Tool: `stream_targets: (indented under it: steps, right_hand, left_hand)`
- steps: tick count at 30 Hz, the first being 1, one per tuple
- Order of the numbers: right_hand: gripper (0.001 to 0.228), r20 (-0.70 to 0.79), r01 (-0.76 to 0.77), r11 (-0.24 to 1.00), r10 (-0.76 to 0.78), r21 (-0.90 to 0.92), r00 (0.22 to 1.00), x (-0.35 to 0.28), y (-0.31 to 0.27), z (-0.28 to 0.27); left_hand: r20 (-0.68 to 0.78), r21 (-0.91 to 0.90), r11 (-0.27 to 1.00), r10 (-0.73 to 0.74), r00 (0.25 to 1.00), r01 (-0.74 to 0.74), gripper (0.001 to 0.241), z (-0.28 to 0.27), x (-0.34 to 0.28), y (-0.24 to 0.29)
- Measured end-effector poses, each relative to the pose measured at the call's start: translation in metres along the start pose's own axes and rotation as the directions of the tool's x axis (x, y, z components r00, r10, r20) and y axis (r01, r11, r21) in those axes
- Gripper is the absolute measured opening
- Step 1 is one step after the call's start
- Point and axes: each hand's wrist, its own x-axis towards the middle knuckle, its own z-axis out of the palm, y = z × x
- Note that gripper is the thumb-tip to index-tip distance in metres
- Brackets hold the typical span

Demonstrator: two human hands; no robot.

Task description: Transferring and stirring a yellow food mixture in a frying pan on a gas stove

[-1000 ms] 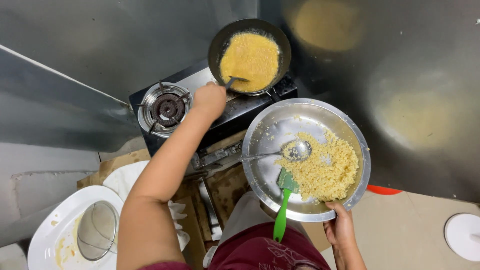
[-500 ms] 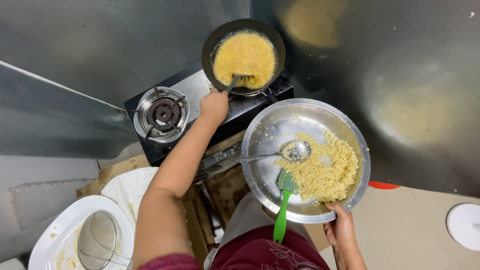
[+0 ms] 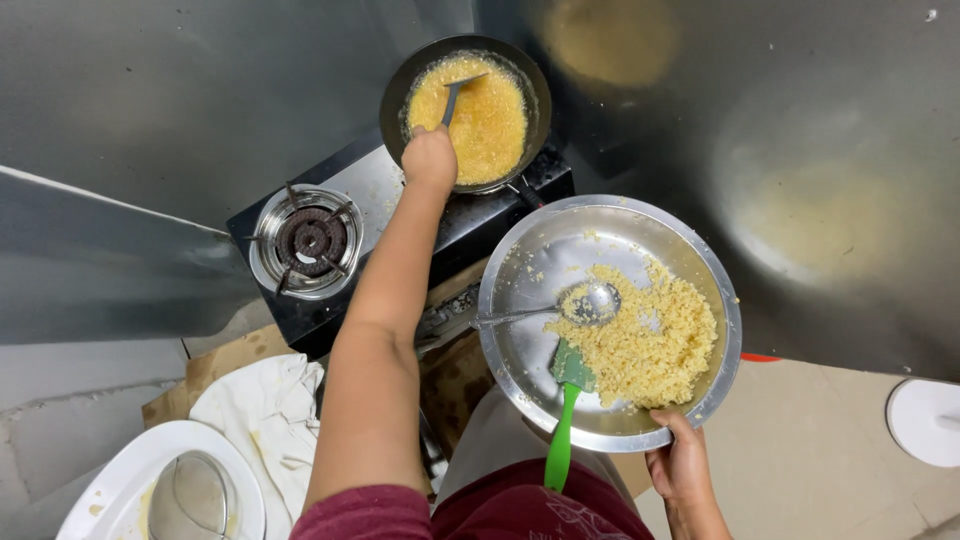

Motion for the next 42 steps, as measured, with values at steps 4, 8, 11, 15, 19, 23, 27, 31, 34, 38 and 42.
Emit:
stream_targets:
  steps: [4,8,11,15,19,23,27,31,34,38,42]
  right_hand:
    - [0.052,-0.018,-0.010,1.000,0.010,-0.001,1.000,-0.006,-0.004,0.005]
    - [0.061,0.005,0.004,1.000,-0.004,-0.020,1.000,-0.014,-0.010,0.012]
    - [0.065,0.026,0.013,1.000,-0.012,-0.020,1.000,-0.015,-0.013,0.018]
    - [0.061,0.038,-0.001,1.000,0.002,-0.018,0.999,-0.012,-0.011,0.016]
    - [0.055,0.056,0.007,1.000,-0.006,-0.017,0.998,-0.001,-0.006,0.010]
    - [0.051,0.073,0.004,1.000,-0.002,-0.017,0.997,0.004,-0.007,0.009]
    - [0.047,0.069,0.000,0.999,0.003,-0.036,0.998,0.010,-0.006,0.006]
    - [0.049,0.071,-0.007,0.999,0.010,-0.039,0.997,0.005,-0.011,0.010]
    - [0.060,0.093,0.013,0.999,-0.009,-0.050,0.996,0.001,-0.013,0.010]
    - [0.056,0.073,0.008,1.000,-0.006,-0.027,0.997,-0.004,-0.013,0.011]
    - [0.050,0.043,0.001,0.999,0.000,-0.033,0.999,-0.001,-0.006,0.000]
  left_hand:
    - [0.154,0.080,0.996,0.022,0.988,-0.035,0.044,-0.005,-0.001,0.001]
    - [0.180,0.139,0.986,0.063,0.982,-0.089,0.040,0.014,-0.016,-0.021]
    - [0.142,0.153,0.982,0.091,0.986,-0.112,0.038,0.019,-0.038,-0.039]
    - [0.222,0.073,0.992,0.086,0.971,-0.104,0.044,-0.012,-0.090,-0.050]
    - [0.198,0.159,0.979,0.096,0.976,-0.129,0.041,-0.007,-0.122,-0.066]
    - [0.199,0.199,0.965,0.129,0.972,-0.169,0.040,-0.040,-0.142,-0.068]
    - [0.149,0.220,0.952,0.181,0.972,-0.211,0.034,-0.098,-0.149,-0.064]
    - [0.208,0.287,0.928,0.181,0.961,-0.237,0.042,-0.150,-0.161,-0.053]
    - [0.193,0.320,0.903,0.233,0.953,-0.286,0.033,-0.145,-0.163,-0.052]
    - [0.314,0.276,0.935,0.132,0.940,-0.223,0.037,-0.112,-0.151,-0.044]
    - [0.150,0.214,0.949,0.204,0.967,-0.233,0.035,-0.038,-0.120,-0.054]
